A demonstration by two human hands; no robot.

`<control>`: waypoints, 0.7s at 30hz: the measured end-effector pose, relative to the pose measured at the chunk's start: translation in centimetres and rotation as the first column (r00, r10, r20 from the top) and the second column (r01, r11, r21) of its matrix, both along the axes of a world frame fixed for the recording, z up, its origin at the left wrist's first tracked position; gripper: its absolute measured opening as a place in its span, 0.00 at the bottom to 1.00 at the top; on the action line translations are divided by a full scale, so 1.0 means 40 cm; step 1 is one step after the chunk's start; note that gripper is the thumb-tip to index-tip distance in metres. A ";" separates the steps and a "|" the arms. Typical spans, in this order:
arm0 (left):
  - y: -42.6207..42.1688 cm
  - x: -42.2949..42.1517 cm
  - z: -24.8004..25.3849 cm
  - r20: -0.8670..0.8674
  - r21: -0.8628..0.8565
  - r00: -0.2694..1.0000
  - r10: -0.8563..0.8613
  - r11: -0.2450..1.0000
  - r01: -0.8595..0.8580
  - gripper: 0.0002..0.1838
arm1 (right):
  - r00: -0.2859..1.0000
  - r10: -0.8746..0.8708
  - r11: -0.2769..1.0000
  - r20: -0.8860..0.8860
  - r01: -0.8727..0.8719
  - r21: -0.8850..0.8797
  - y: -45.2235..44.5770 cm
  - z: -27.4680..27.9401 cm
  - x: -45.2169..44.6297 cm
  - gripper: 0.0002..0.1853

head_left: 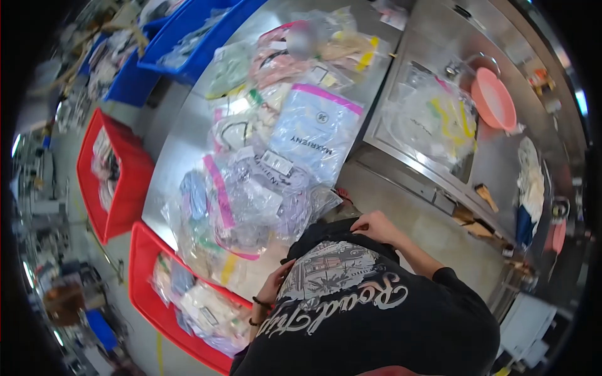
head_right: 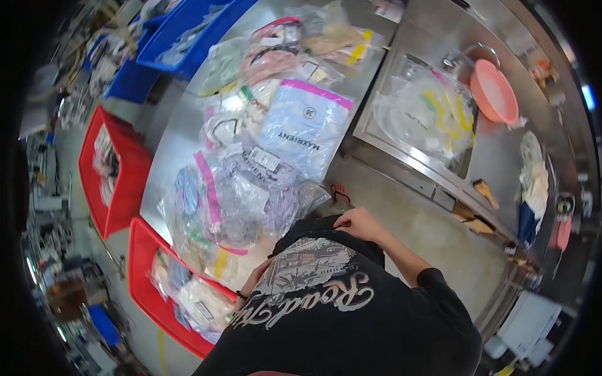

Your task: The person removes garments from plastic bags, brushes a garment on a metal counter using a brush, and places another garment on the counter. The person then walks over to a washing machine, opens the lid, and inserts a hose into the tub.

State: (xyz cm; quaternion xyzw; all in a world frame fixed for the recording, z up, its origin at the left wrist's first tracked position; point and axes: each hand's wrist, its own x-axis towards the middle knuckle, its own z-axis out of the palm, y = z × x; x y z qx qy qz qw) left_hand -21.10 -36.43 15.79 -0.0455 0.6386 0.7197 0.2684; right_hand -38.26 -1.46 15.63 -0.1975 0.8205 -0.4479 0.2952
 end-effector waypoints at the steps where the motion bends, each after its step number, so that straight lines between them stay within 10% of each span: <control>1: 0.017 0.020 0.017 0.051 -0.002 0.997 0.065 0.998 -0.065 0.31 | 1.000 -0.019 1.000 0.014 0.019 -0.015 0.002 0.000 -0.002 0.07; 12: 0.011 0.095 -0.132 0.282 0.299 0.894 0.349 0.853 -0.427 0.29 | 0.831 0.130 0.989 0.541 -0.073 -0.126 -0.008 -0.082 -0.103 0.12; 21: 0.018 -0.009 -0.004 -0.174 -0.214 0.966 0.189 0.951 -0.224 0.31 | 0.905 0.418 0.906 0.084 -0.409 -0.105 -0.184 0.113 -0.136 0.13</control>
